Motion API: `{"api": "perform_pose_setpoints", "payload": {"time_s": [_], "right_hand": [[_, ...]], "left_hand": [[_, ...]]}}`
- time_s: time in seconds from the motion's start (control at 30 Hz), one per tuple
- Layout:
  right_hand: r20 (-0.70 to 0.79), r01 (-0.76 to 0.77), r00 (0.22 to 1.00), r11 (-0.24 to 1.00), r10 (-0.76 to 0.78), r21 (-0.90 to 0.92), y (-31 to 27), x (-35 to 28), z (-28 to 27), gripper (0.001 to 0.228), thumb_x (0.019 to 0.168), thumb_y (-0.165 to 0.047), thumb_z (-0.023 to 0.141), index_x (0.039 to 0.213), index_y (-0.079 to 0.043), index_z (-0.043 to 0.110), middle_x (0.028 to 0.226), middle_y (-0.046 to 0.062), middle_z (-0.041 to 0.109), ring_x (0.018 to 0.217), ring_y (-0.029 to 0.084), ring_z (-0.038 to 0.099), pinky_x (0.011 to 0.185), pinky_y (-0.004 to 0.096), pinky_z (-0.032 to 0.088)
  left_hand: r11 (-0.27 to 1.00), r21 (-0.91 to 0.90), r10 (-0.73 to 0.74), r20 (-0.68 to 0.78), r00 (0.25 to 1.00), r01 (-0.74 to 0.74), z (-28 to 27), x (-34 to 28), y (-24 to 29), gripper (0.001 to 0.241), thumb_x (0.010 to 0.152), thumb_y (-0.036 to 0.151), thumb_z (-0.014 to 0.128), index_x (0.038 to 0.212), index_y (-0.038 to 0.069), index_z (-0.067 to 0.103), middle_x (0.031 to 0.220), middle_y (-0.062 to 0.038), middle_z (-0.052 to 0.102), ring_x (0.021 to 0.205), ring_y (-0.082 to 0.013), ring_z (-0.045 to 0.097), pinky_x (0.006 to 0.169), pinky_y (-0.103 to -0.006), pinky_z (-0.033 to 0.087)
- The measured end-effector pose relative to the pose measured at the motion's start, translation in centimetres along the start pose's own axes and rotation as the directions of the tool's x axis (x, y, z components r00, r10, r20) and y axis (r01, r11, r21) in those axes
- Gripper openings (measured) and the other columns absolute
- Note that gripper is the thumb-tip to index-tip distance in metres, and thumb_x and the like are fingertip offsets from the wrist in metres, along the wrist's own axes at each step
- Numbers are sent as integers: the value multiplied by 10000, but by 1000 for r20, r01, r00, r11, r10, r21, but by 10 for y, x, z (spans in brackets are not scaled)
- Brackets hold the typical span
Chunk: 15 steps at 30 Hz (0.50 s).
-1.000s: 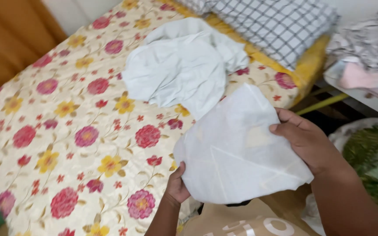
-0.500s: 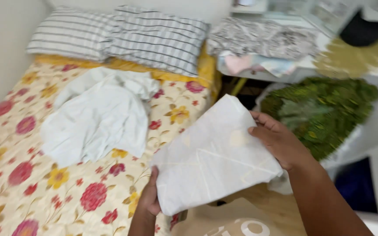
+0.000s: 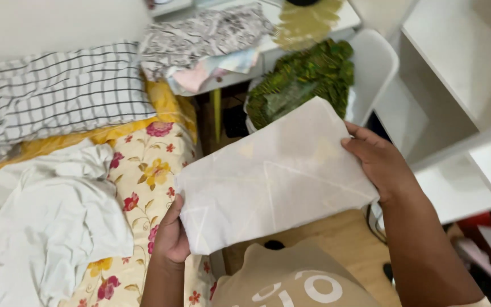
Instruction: The person folds a checkered pillowcase and places it on the bed. They then fold a white sheet and a patterned cloth, placing each folded item onto a white shelf. The person repeats this process with another patterned cloth.
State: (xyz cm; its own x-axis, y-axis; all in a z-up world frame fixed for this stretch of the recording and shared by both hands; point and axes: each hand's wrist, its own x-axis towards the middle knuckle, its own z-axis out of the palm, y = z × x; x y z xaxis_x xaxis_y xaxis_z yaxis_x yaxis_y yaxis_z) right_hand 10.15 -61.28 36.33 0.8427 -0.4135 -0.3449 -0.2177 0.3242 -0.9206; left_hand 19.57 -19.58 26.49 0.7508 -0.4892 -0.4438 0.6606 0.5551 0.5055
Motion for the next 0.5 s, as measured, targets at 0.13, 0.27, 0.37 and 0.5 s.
{"api": "perform_pose_setpoints", "payload": {"time_s": [0.13,0.27,0.37,0.5], "right_hand": [[-69,54,996,996,-49,65,5,-36,-8,480,978,-125,583,1451,-46,570,1177,45,713,985,112,680,852,254,533],[-132,-17,991,990,35,138,6,-84,0,510,946,-111,580,1454,-72,586,1168,69,731,948,130,697,816,277,559],[-176,-1,984,990,26,143,3,-118,2,581,933,-104,587,1505,-201,546,1167,50,710,913,132,675,778,293,543],[-298,6,954,995,22,95,3,-166,2,492,970,-115,587,1449,-224,614,1181,60,719,924,136,663,783,297,545]], "left_hand": [[993,37,-113,14,993,113,-8,-1,10,655,905,342,661,1456,28,496,1372,-148,645,1223,-304,626,1037,-475,497],[989,91,-117,-10,993,117,-13,-6,12,626,910,320,649,1441,14,520,1360,-154,657,1216,-306,636,1034,-467,508],[977,118,-176,-7,984,176,-15,-8,5,618,924,362,643,1428,22,533,1338,-160,653,1174,-321,639,988,-492,516],[947,100,-306,8,952,304,-12,-13,-9,603,911,357,645,1399,13,561,1317,-170,674,1152,-326,661,973,-489,537]]}}
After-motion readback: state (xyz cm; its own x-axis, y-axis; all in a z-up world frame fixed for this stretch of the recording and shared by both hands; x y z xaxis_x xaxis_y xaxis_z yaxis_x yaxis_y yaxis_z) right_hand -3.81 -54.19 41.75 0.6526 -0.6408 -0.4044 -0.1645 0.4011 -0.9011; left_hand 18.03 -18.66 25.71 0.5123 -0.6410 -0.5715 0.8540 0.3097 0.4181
